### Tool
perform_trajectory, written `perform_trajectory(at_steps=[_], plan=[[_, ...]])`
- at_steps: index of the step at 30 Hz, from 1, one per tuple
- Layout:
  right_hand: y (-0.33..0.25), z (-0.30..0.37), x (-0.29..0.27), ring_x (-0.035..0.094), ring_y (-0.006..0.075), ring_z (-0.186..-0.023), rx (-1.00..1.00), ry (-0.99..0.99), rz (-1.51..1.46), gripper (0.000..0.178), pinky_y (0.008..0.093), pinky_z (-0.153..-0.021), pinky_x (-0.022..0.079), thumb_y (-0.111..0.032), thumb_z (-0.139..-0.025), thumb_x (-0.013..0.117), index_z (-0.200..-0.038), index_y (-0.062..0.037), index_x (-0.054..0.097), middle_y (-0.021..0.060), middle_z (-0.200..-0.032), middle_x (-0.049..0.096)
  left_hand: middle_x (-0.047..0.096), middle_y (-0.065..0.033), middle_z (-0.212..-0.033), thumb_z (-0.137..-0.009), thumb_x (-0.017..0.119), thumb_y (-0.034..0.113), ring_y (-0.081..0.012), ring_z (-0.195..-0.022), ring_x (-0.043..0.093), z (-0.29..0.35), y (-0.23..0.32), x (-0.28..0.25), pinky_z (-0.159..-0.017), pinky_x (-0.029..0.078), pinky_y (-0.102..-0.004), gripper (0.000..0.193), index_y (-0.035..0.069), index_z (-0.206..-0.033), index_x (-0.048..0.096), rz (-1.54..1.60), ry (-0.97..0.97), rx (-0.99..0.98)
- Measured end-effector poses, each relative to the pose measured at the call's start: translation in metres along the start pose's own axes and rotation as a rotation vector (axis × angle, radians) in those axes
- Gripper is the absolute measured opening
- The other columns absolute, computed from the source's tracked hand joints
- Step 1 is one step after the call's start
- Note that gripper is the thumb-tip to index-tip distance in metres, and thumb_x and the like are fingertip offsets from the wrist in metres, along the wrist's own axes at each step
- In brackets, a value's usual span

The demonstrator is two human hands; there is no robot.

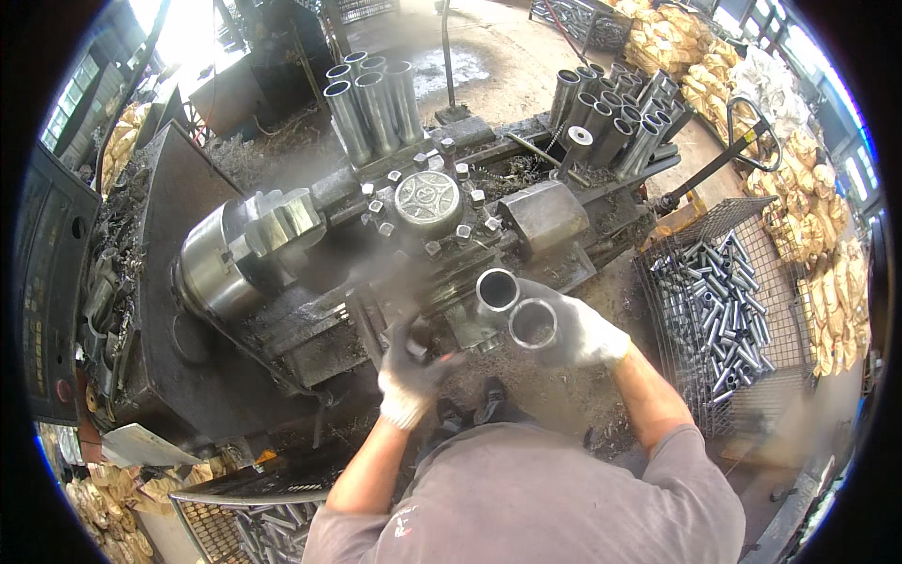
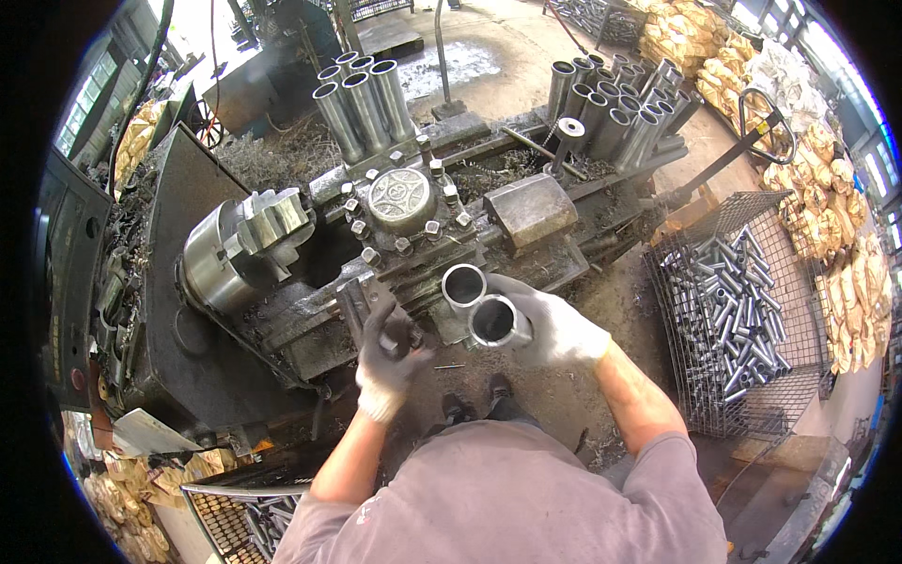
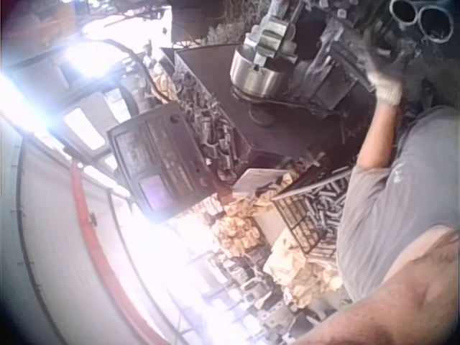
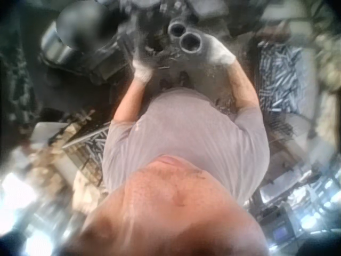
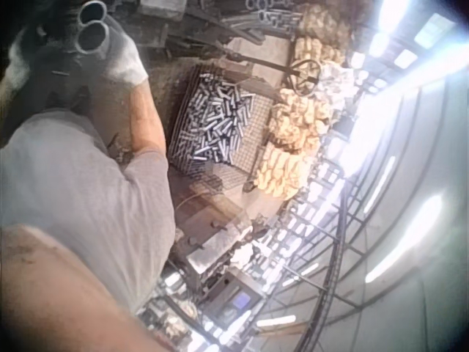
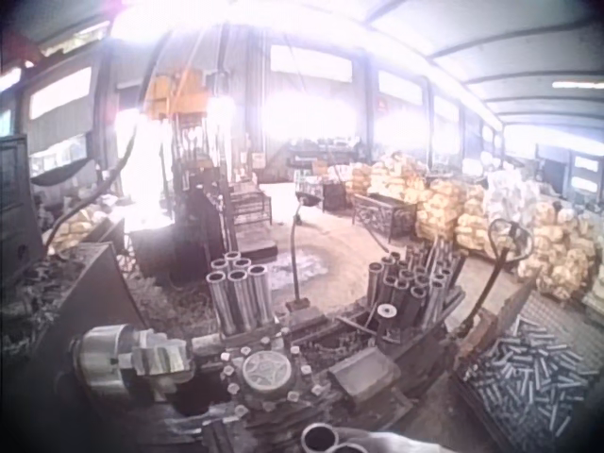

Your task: The person repeatedly loads metal tubes into a lathe chuck, operates the machine controls, and removes the processed parts. The finished parts are placed into a wire basket. The person wears gloves and works in a metal fabrication workshop.

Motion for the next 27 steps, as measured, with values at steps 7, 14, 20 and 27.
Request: perform_trajectory(at_steps=[7, 14, 20, 27], plan=[[0.006, -0.046, 0.012, 0.078, 0.0285, -0.102, -0.011, 0.219, 0.058, 0.042, 0.0400, -0.089, 0.061, -0.024, -0.082, 0.089, -0.117, -0.0067, 0.072, 0.0142, -0.109, 0.079, 0.075, -0.0147, -0.114, -0.078, 0.098, 0.023, -0.0247, -0.103, 0.074, -0.012, 0.010, 0.008, -0.088, 0.061, -0.0409, 0.059, 0.003, -0.125, 0.068, 0.206, 0.161, 0.284], [0.070, -0.055, 0.068, 0.077, 0.0367, -0.096, 0.302, 0.046, 0.377, 0.050, 0.0465, -0.084, 0.062, -0.025, -0.079, 0.088, -0.120, -0.0057, 0.068, 0.0178, -0.104, 0.078, 0.069, -0.0137, -0.128, -0.101, 0.071, 0.052, -0.0271, -0.112, 0.071, 0.047, -0.087, -0.063, -0.098, 0.060, -0.0409, 0.067, 0.005, -0.147, 0.053, 1.112, 0.159, -0.381], [-0.007, -0.044, 0.146, 0.076, 0.0407, -0.099, -0.028, -0.087, 0.159, 0.036, 0.0489, -0.088, 0.062, -0.019, -0.092, 0.070, -0.127, -0.0091, 0.070, 0.0207, -0.111, 0.076, 0.074, -0.0223, -0.123, -0.099, 0.051, 0.078, -0.0409, -0.104, 0.075, 0.047, -0.126, -0.079, -0.089, 0.064, -0.0541, 0.090, 0.000, -0.142, 0.061, 1.572, 0.212, -0.278], [0.027, -0.125, 0.211, 0.078, 0.0319, -0.074, -0.070, 0.047, 0.741, 0.026, 0.0483, -0.061, 0.062, -0.028, -0.098, 0.069, -0.117, -0.0093, 0.071, 0.0147, -0.083, 0.075, 0.073, -0.0198, -0.122, -0.095, 0.052, 0.082, -0.0417, -0.108, 0.072, 0.045, -0.159, -0.089, -0.094, 0.060, -0.0603, 0.087, 0.005, -0.135, 0.063, 1.614, 0.231, -0.362]])
Point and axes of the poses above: each hand's wrist, its own z-axis away from the middle knuckle, its own x-axis out of the palm, y = z × x, the point moved 5 cm from there along -z, towards the middle knuckle
